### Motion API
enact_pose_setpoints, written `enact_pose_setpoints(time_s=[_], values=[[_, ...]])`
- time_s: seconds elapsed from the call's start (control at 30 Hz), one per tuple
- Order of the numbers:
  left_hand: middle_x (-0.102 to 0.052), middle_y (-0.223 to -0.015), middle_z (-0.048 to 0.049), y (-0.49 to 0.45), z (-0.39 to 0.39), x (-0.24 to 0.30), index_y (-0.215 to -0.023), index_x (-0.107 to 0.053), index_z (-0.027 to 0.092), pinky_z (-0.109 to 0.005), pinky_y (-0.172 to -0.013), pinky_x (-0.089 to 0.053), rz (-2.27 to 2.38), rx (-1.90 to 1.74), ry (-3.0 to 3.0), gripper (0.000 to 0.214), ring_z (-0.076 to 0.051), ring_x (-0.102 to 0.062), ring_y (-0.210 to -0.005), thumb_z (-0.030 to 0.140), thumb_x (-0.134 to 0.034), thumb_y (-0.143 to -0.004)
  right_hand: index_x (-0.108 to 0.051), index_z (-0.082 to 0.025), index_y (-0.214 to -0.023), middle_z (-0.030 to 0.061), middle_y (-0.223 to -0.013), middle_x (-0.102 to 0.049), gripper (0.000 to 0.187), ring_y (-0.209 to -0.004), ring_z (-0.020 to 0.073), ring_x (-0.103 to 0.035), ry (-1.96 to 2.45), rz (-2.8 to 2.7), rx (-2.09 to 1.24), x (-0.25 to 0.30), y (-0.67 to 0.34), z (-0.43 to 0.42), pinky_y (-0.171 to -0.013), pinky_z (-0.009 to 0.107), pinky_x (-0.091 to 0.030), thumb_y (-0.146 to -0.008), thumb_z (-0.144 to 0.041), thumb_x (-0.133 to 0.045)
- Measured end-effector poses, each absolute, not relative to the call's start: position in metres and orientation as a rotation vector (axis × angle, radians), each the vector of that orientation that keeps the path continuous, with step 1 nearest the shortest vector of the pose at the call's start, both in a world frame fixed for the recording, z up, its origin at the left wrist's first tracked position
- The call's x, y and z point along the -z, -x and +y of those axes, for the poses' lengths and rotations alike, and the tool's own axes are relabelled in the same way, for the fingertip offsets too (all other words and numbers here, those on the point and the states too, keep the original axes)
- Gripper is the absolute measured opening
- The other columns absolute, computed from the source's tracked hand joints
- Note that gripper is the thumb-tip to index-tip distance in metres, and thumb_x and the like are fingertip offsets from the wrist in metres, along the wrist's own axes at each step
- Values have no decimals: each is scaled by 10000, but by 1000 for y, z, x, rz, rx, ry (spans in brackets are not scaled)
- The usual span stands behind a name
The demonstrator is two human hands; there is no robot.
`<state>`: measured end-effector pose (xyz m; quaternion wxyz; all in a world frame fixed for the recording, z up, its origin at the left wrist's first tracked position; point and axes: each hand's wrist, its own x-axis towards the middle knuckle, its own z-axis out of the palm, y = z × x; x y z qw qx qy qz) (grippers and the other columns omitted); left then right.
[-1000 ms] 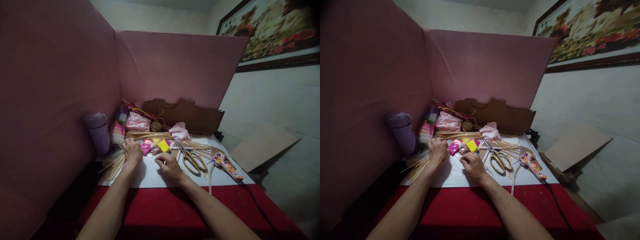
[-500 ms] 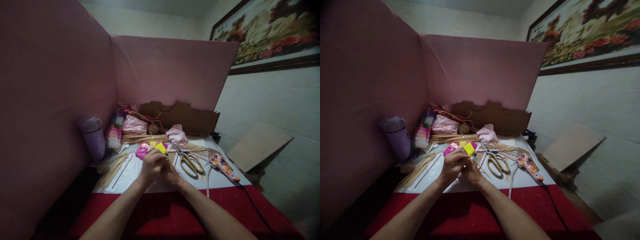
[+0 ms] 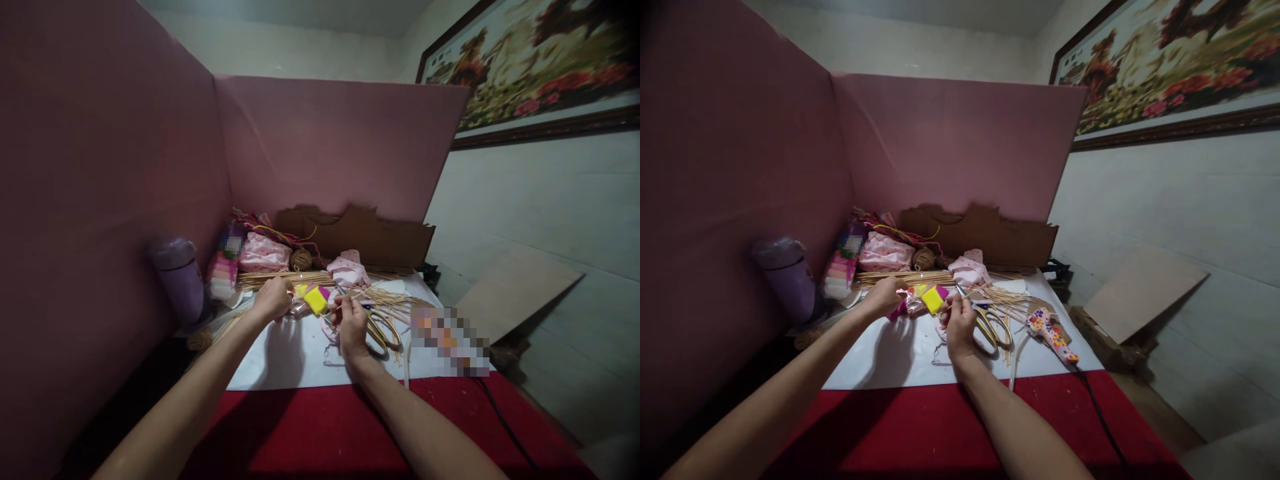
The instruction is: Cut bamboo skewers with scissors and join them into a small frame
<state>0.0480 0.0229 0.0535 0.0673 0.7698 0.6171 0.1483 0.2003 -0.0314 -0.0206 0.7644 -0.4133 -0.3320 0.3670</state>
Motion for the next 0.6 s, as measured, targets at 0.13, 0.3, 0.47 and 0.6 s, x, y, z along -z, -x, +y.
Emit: enact_pose_setpoints(time_s=[0.13, 0.3, 0.47, 0.6], values=[[-666, -1000, -178, -52, 33, -47, -936, -669, 140, -332, -723, -441, 1924, -358, -2291, 259, -291, -608, -932, 189, -552, -710, -519, -160, -738, -52, -545, -516, 415, -355, 40, -396, 903, -637, -679, 10, -217, -28, -310, 148, -274, -777, -573, -511], [-688, -937, -115, -62, 32, -24, -866, -687, 168, -277, -736, -433, 1839, -435, -2320, 212, -231, -609, -908, 175, -557, -699, -520, -162, -729, -48, -545, -509, 394, -379, 52, -408, 918, -611, -567, 5, -233, -22, -336, 163, -284, -806, -547, -485], [-697, -985, -65, -55, 41, -19, -965, -691, 199, -223, -720, -426, 1814, -573, -2276, 305, -174, -613, -893, 134, -509, -729, -541, -156, -730, -34, -548, -521, 404, -383, 66, -411, 987, -693, -513, 13, -235, -17, -363, 193, -305, -822, -542, -466], [-694, -977, -110, -30, 62, -29, -979, -692, 179, -274, -720, -424, 1943, -647, -2203, 339, -229, -616, -904, 108, -466, -737, -560, -149, -735, -7, -553, -548, 417, -429, 96, -462, 1086, -874, -413, 22, -227, -19, -421, 217, -360, -847, -532, -437]])
